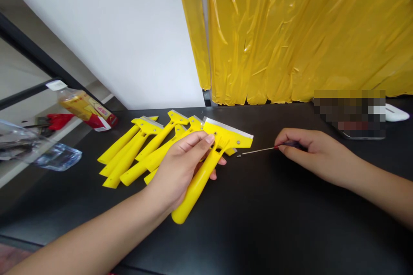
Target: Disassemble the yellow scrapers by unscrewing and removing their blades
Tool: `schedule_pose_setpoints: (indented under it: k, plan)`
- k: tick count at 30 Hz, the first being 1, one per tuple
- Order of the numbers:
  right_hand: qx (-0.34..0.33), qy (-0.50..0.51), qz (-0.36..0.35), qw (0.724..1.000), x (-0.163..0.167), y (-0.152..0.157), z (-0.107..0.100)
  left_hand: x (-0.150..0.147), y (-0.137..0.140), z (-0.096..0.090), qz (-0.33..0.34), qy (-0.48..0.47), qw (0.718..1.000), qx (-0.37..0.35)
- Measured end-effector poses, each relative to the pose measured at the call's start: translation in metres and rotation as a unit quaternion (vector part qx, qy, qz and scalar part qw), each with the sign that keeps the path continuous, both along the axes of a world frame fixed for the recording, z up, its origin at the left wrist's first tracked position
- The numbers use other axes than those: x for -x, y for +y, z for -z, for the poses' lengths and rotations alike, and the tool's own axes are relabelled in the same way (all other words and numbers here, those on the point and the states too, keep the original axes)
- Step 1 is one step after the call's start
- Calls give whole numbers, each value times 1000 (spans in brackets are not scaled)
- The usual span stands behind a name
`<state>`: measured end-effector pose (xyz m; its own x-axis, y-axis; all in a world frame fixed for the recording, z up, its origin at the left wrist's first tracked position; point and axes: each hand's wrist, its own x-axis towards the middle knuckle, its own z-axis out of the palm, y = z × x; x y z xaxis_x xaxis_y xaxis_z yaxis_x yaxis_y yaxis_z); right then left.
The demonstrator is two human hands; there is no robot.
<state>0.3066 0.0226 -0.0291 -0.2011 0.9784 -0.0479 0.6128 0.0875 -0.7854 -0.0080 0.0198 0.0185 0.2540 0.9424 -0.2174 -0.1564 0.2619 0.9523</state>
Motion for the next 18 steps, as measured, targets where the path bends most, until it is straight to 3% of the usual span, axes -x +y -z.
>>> schedule_pose_setpoints:
  k: [18]
  plan:
    - [2, -4, -13, 1000, 3, -1, 1, -2, -2, 3, 2, 12, 1000, 1]
